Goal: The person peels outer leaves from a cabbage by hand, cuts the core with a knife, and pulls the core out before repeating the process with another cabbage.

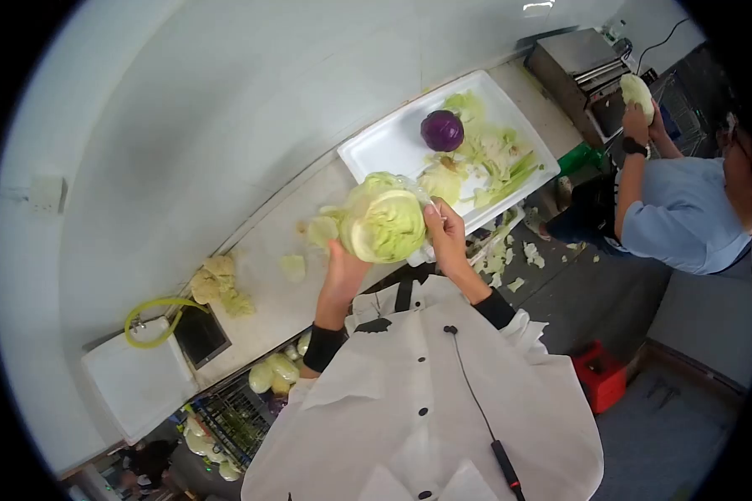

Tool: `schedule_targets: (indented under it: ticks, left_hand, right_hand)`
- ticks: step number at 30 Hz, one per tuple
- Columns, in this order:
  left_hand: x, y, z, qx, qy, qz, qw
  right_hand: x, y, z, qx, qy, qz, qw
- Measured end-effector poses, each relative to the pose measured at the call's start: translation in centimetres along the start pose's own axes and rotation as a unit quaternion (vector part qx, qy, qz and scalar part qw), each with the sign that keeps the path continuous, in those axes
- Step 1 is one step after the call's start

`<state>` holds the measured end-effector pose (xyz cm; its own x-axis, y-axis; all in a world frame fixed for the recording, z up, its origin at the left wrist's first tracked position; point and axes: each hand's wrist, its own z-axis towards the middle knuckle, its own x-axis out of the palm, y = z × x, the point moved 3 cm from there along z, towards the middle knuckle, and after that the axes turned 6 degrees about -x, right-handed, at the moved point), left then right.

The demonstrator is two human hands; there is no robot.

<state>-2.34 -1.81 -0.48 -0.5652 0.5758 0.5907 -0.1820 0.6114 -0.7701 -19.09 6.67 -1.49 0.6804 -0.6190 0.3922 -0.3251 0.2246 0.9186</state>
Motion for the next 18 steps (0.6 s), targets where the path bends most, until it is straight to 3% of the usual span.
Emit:
schedule_targets:
  ticks: [2,3,5,6,8,10,12,15,18]
  left_hand:
    - [-1.3,0.1,-0.4,0.002,-0.016,0.018,1.000]
    - [-0.9,2.5,2.9,0.026,0.004,0.007,1.000]
    - [-3.1,2.8,2.4,0.035,0.030,-0.067,0.997]
    - [-4.9,3.5,0.1,0.014,0.008,-0.064,0.998]
    - [-6.9,4.4,0.8,-0.010,0.211,-0.200,0.957]
    - [-7.2,4.6,-0.2,-0.004,0.134,-0.169,0.977]
    - [-7.2,4.4,-1.1,0.002,0.064,-0.115,0.991]
    - [-8.0,4.0,-2.3,0.020,0.005,-0.032,0.999]
    - [-11.0,3.8,-3.0,0.060,-0.050,0.188,0.979]
  right_hand:
    - [1.5,1.7,-0.3,-0.096,0.093,-0.103,0.986]
    - [-1.4,3.3,1.9,-0.121,0.103,-0.122,0.980]
    - [-1.2,4.1,1.5,-0.114,0.183,-0.196,0.957]
    - [-0.9,4.0,0.0,-0.167,0.135,-0.202,0.956]
    - [-2.4,3.8,2.3,-0.168,0.100,-0.222,0.955]
    - [-4.1,3.5,3.4,-0.157,0.059,-0.251,0.953]
    - [-6.5,2.0,4.2,0.016,-0.061,-0.032,0.997]
    - [-11.5,0.0,4.6,0.056,-0.151,0.008,0.987]
    - [-17.8,-1.8,2.1,0.061,-0.198,-0.109,0.972]
